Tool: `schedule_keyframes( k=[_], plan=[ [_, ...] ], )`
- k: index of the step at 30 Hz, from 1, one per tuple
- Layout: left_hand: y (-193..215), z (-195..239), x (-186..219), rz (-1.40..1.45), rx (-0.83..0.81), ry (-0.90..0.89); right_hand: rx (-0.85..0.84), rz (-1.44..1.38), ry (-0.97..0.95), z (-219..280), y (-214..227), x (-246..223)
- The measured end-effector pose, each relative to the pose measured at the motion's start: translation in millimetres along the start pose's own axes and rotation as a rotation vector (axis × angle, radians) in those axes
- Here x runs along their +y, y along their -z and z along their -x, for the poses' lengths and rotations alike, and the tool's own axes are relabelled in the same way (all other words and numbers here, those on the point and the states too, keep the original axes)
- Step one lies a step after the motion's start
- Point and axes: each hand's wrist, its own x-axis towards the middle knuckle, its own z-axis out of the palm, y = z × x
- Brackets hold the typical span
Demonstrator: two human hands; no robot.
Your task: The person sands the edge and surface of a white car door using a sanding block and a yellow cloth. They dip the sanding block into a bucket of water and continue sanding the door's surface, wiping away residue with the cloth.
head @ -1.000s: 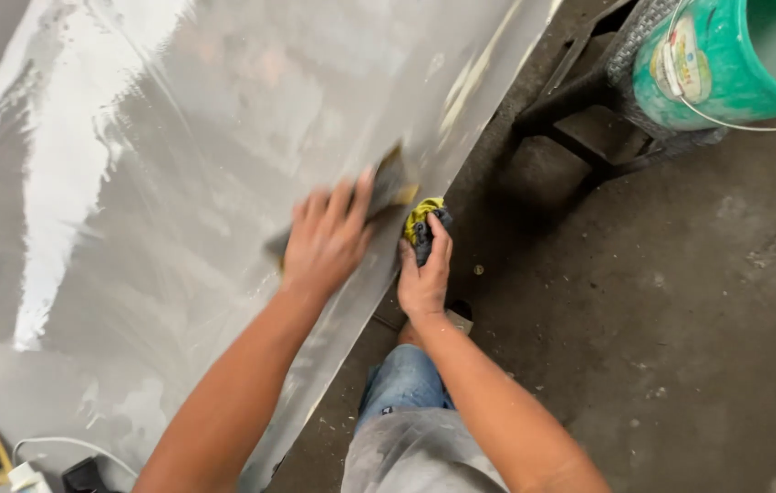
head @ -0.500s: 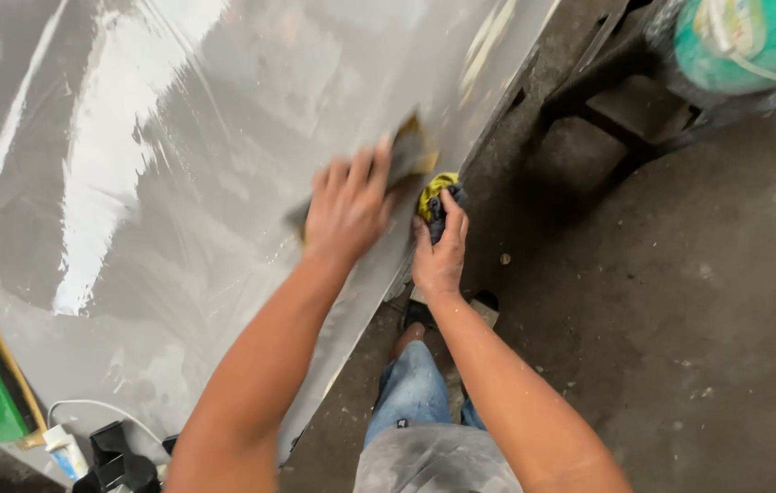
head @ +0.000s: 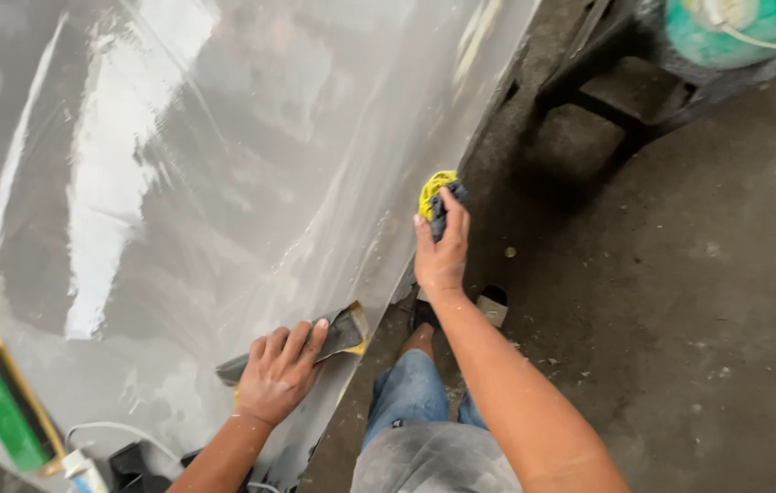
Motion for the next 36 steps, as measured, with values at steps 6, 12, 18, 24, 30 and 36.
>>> schedule_keyframes(
  k=[6, 12, 18, 24, 30, 36],
  plan=[
    [21, -166, 1, -0.106, 0.178, -0.017, 0.049, 0.104, -0.023, 9, -9, 11],
    [20, -297, -12, -0.070, 0.344, 0.103, 0.045, 0.064, 0.022, 7, -10, 7],
    [32, -109, -9, -0.072, 0.147, -0.029, 0.029, 0.071, -0.013, 8, -8, 10],
    [7, 4, -16, -0.042, 0.052, -0.159, 0.032, 0.044, -0.003, 9, -8, 7],
    [16, -200, -12, -0.113, 0.266, -0.080, 0.030, 0.050, 0.014, 10, -6, 9],
    [17, -301, -8, -0.069, 0.375, 0.073, 0.043, 0.014, -0.008, 11, -5, 9]
  ],
)
